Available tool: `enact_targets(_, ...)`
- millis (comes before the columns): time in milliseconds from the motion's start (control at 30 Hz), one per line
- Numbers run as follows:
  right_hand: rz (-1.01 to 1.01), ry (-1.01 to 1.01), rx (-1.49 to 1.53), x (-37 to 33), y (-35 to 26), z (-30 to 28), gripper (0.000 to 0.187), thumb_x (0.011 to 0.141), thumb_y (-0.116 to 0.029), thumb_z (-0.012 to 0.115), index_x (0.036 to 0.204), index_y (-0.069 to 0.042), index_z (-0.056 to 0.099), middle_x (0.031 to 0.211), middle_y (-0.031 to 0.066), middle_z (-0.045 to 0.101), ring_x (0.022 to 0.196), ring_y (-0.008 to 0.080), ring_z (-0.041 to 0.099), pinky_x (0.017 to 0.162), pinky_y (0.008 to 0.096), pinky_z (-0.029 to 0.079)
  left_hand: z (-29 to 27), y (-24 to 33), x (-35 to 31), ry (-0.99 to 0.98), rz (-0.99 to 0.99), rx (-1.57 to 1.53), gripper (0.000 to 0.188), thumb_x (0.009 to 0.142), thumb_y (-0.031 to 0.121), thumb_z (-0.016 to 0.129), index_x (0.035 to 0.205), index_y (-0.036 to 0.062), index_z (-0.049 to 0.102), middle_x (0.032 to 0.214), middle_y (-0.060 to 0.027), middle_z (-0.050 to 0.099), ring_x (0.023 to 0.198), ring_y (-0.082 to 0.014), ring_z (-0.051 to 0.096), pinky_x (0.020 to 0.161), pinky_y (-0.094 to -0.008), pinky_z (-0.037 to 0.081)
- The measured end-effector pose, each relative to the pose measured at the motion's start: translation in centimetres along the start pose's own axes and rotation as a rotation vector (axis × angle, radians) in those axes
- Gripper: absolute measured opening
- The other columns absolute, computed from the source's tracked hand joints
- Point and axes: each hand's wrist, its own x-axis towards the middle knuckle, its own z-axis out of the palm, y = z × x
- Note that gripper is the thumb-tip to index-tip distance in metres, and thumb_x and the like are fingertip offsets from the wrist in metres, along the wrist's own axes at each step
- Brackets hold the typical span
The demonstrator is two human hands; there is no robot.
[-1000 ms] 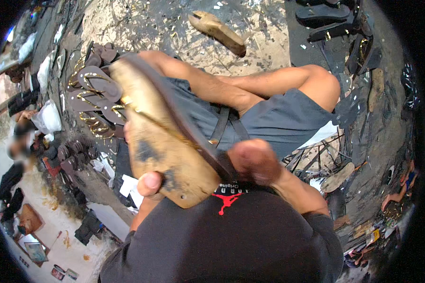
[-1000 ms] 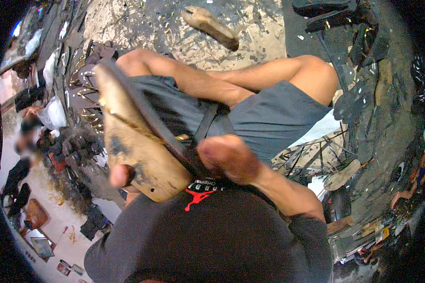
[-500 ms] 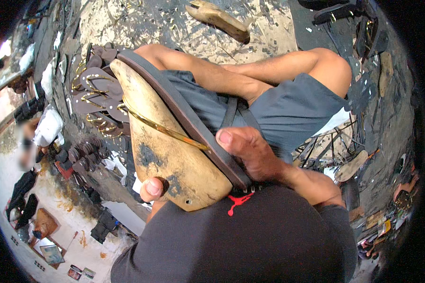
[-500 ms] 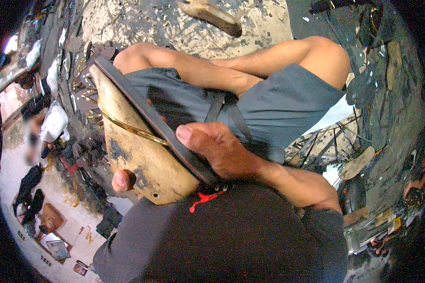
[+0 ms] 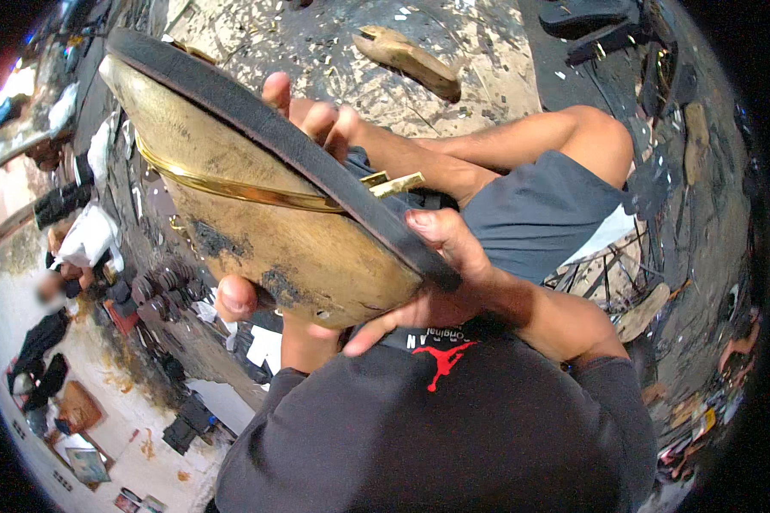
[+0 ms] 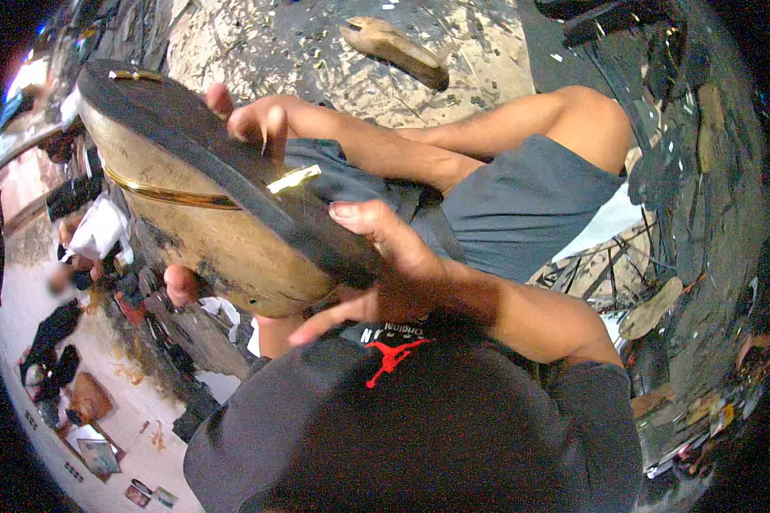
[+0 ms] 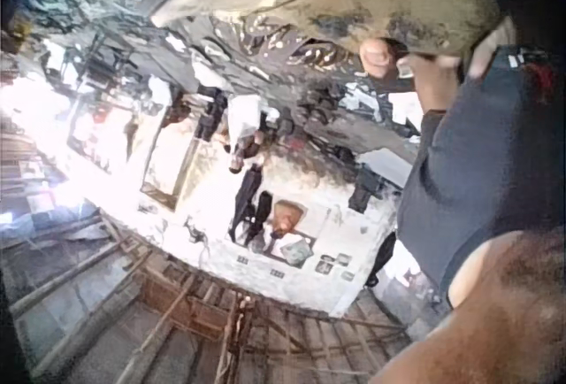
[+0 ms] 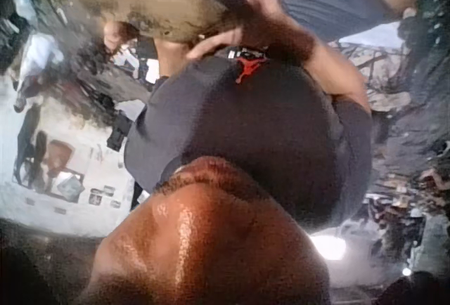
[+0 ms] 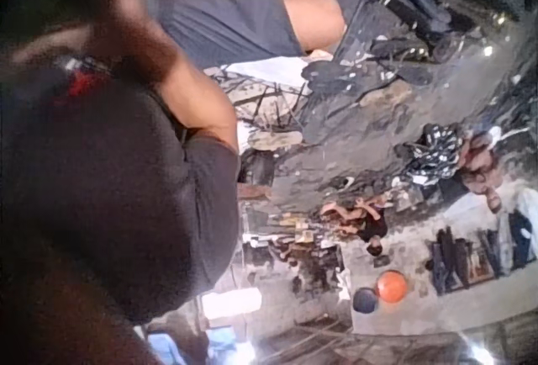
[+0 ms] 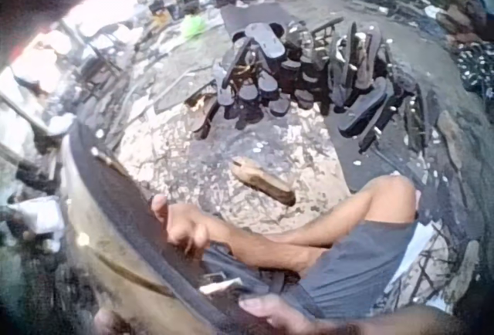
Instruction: The person sits on the floor and repeatedly picks up flip-flop soles and straps, aligns the strap into the sole, and presses them together. The person handles multiple flip-flops one at a time, turning them over and pressing the strap into place.
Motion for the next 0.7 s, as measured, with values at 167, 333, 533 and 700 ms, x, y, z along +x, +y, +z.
enact_targets(167,-0.344,-0.033,-0.497,-0.1,-1.1,-0.3,0.084,0.088,-0.025,0.06,0.159,-0.006,0.02,0.154,0.0198,0.039,0.141,0.0346,0.042,0.112,0.0454,0.039,-3.5,-0.9,1.5,0.147,-0.002,0.178,0.086,0.085,0.034,0.054,0.156,-0.0033,0.023,0.154,-0.0195,0.039,0.134,-0.0322,0.05,0.116,-0.046,0.038)
enact_targets(333,-0.585,0.269,-1.074,0.2,-2.5,-2.4,0.084,0.087,-0.009,0.062,0.157,-0.007,0.017,0.153,0.0167,0.038,0.143,0.0271,0.037,0.118,0.0408,0.032,-0.7,-2.2,-0.2,0.118,-0.267,0.338,0.09,0.085,0.017,0.068,0.159,0.0034,0.018,0.149,-0.0139,0.045,0.132,-0.0275,0.051,0.112,-0.0397,0.041)
enact_targets(533,-0.451,0.233,-0.816,1.3,-4.5,-3.1,0.071,0.088,-0.008,0.066,0.144,-0.002,0.024,0.144,0.0194,0.04,0.134,0.0306,0.043,0.11,0.0454,0.039,-3.2,-3.1,-0.8,0.042,-0.109,0.807,0.081,0.089,0.016,0.069,0.154,-0.0021,0.025,0.142,-0.0142,0.05,0.129,-0.0236,0.051,0.111,-0.0366,0.039)
enact_targets(700,-0.693,0.259,-1.126,2.4,-3.9,-5.2,0.07,0.089,-0.015,0.07,0.141,0.001,0.027,0.14,0.0185,0.045,0.129,0.0277,0.05,0.109,0.0435,0.041,-1.5,-2.6,-0.7,-0.016,-0.163,0.844,0.086,0.09,0.005,0.069,0.158,-0.0028,0.017,0.149,-0.0183,0.045,0.135,-0.027,0.047,0.114,-0.0365,0.036)
